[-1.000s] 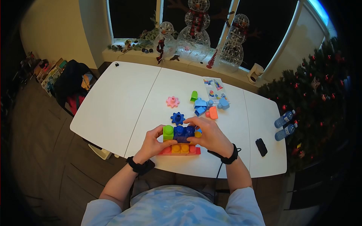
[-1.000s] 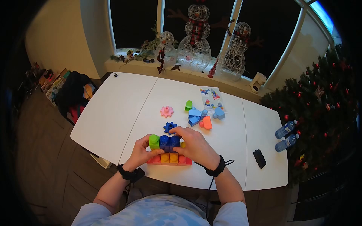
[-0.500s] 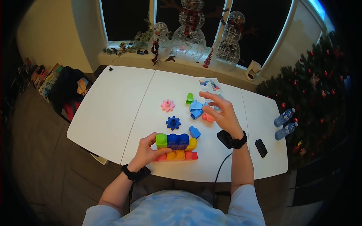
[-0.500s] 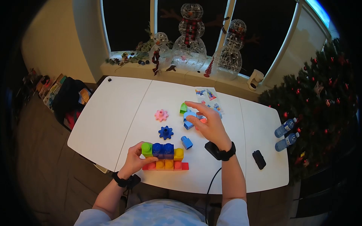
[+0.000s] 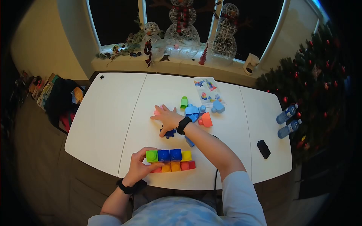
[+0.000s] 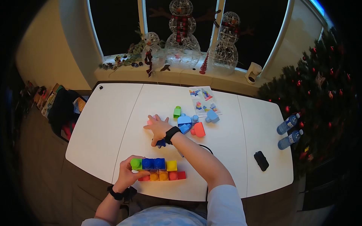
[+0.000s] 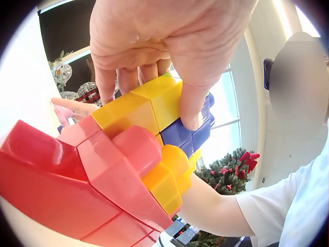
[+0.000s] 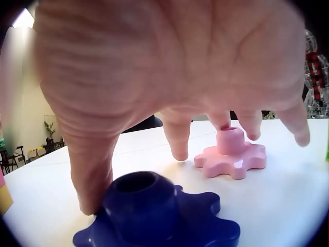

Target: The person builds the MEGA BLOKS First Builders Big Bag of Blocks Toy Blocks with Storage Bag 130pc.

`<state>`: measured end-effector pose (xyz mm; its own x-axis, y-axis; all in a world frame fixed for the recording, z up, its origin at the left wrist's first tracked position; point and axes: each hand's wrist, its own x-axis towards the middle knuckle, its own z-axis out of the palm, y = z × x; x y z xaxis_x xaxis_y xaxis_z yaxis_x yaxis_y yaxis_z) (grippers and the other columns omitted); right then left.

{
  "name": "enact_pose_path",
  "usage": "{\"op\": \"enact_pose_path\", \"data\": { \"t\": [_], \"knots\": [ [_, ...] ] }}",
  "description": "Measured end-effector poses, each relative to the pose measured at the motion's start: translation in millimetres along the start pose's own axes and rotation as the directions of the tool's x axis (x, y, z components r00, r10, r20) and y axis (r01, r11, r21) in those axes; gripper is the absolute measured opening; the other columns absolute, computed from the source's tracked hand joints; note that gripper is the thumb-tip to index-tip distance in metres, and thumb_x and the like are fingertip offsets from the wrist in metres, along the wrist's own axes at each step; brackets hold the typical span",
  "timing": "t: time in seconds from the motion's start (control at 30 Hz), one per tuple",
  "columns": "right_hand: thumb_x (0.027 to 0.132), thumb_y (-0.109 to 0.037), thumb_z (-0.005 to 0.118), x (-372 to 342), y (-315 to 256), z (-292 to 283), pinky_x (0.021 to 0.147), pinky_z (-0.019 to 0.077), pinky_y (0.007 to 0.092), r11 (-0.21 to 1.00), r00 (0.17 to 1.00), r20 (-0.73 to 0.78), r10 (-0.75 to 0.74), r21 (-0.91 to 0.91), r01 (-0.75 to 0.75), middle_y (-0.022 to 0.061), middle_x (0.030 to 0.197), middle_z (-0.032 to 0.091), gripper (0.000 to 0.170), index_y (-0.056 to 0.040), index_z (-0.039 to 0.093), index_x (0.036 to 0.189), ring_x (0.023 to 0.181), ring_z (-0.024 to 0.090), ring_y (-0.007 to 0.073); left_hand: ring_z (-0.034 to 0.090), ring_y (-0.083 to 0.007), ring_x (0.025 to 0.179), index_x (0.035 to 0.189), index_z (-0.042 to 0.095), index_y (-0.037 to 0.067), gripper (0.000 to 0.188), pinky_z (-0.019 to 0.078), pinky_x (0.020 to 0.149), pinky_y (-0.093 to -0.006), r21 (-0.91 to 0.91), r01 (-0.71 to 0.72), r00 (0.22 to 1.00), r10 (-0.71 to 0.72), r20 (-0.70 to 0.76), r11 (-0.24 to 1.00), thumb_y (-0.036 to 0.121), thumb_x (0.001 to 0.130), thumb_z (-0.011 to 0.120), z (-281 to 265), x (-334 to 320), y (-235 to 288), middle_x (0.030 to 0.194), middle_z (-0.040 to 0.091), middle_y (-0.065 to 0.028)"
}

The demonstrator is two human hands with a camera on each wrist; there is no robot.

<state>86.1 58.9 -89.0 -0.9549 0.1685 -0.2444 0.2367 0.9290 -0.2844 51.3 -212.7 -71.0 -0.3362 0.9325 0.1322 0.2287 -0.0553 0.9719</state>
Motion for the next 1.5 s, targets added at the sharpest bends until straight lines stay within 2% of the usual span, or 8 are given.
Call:
{"op": "enact_pose_path", "data": {
  "t": [0.2,0.4,0.5,0.67,0.8,0.87,1.1,1.5],
  "knots": [
    [0.067,-0.001,0.079,-39,29,29,0.108,0.0499,0.0442,0.991,0.988,-0.087,-0.126,0.03,0.129,0.0125,0.156,0.042,0.066,-0.0203,0.069,0.129,0.143,0.042,0.0419,0.07,-0.0143,0.1,0.116,0.068,0.002,0.045,0.0553,0.095,-0.0313,-0.035,-0.001,1.0,0.0,-0.021,0.999,0.008,0.078,0.091,2,-2,-1,0.109,0.075,-0.0074],
    [0.075,-0.002,0.076,-98,46,-5,0.111,0.0465,0.043,0.994,0.996,-0.02,-0.091,0.061,0.092,0.0154,0.154,0.052,0.05,-0.0193,0.076,0.121,0.142,0.044,0.0393,0.07,-0.0141,0.1,0.116,0.068,0.003,0.044,0.0551,0.094,-0.0311,-0.056,0.0,1.0,-0.001,-0.019,0.998,0.008,0.078,0.091,1,-1,0,0.109,0.075,-0.0075],
    [0.082,-0.015,0.074,-102,59,-37,0.105,0.0486,0.0542,0.907,0.977,-0.214,-0.026,0.407,0.113,0.0129,0.156,0.048,0.038,-0.0171,0.077,0.12,0.145,0.042,0.0381,0.07,-0.0131,0.1,0.118,0.067,0.002,0.048,0.0567,0.092,-0.0307,-0.003,-0.022,1.0,0.022,-0.001,1.0,0.006,0.077,0.092,1,-3,0,0.108,0.074,-0.006],
    [0.086,-0.038,0.075,-66,111,-38,0.109,0.0466,0.0483,0.985,0.74,-0.653,0.16,0.052,-0.166,0.0198,0.14,0.062,0.054,-0.0183,0.068,0.135,0.131,0.058,0.0387,0.069,-0.0121,0.097,0.116,0.067,0.002,0.048,0.0564,0.09,-0.03,-0.022,-0.012,0.999,0.011,-0.031,1.0,0.008,0.077,0.093,1,-2,-2,0.105,0.073,-0.0043],
    [0.083,-0.039,0.076,-47,124,-15,0.108,0.0481,0.0417,0.965,0.834,-0.499,0.236,0.018,-0.262,0.021,0.129,0.068,0.061,-0.0218,0.064,0.141,0.123,0.063,0.0378,0.068,-0.0121,0.097,0.116,0.066,0.002,0.048,0.0558,0.09,-0.0301,-0.023,-0.004,0.999,0.003,-0.033,1.0,0.008,0.076,0.093,1,-3,2,0.104,0.072,-0.0038],
    [0.087,-0.034,0.078,-60,115,-25,0.108,0.0479,0.0426,0.927,0.948,-0.182,0.26,0.321,-0.193,0.0179,0.133,0.067,0.06,-0.0232,0.061,0.144,0.125,0.062,0.0373,0.067,-0.0128,0.098,0.116,0.067,0.002,0.049,0.0553,0.091,-0.0303,-0.014,0.004,0.998,-0.005,-0.055,1.0,0.009,0.076,0.093,0,-3,1,0.105,0.072,-0.0039],
    [0.086,-0.028,0.078,-122,94,-37,0.108,0.0475,0.0403,0.925,0.985,-0.013,0.174,0.346,-0.159,0.0149,0.132,0.068,0.048,-0.0184,0.071,0.132,0.124,0.061,0.0338,0.069,-0.0125,0.099,0.119,0.066,0.001,0.046,0.0565,0.092,-0.0303,0.021,-0.041,0.999,0.042,-0.029,0.999,0.006,0.08,0.089,-10,-2,-5,0.107,0.073,-0.0053],
    [0.085,-0.026,0.077,-199,127,1,0.117,0.0401,0.0402,0.853,0.763,-0.389,0.516,0.319,-0.414,0.0182,0.147,0.057,0.058,-0.0086,0.063,0.138,0.141,0.049,0.0345,0.068,-0.0128,0.097,0.114,0.066,0.001,0.04,0.0554,0.091,-0.0307,-0.051,-0.029,0.997,0.025,-0.077,0.998,0.004,0.081,0.088,-31,3,-6,0.105,0.073,-0.0045]
  ]
}}
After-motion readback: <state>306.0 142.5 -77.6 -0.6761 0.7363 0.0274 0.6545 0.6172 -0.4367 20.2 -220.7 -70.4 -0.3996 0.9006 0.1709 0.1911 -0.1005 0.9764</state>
